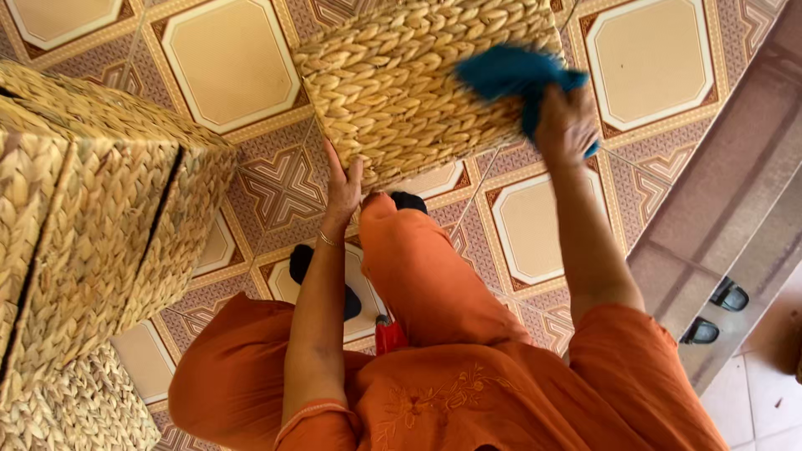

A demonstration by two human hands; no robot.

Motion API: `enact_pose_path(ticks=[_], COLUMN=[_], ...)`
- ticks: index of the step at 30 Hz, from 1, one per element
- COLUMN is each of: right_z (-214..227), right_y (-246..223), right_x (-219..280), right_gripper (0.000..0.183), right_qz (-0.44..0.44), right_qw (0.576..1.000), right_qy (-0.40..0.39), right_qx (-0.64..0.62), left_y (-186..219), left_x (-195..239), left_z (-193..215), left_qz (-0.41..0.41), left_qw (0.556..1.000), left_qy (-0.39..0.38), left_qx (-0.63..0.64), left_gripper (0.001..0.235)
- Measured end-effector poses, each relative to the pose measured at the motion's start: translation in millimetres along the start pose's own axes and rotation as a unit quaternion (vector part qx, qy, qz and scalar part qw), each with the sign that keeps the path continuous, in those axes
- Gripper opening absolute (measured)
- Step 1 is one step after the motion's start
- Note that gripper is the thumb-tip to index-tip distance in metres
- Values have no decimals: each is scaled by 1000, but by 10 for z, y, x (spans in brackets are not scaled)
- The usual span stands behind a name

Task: The person sits on the floor and wipes the exterior and interior of a woven basket using a blue cloth. They rotate the basket to clean all sides and the inside surface, then place it back with other baskets.

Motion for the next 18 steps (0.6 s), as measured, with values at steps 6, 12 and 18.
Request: enact_pose_path(ticks=[6, 12, 18], right_z=[-36, -52, -374], right_y=[-502, -2270, -1308], right_x=[104, 752, 490], right_gripper=[7, 35, 12], right_qz=[18, 217, 96], right_qw=[999, 894, 981], right_qy=[-3, -101, -132], right_qx=[-38, -379, -107], left_y=[136, -262, -116], left_x=[-24, -208, 5], left_z=[-17, 39, 3], left_qz=[-146, -81, -228], left_qw=[982, 993, 974], left_qy=[51, 59, -17], left_qx=[-109, -62, -10], left_gripper=[85, 77, 68])
Point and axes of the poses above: each hand's wrist, its own x-axis away from the middle knuckle, its own z-axis out of the back of the hand, y = z × x, the point moved 6 cm from there along -x, towards the middle knuckle, and after that the axes turned 11 degrees about -y, right-handed, at the moved point
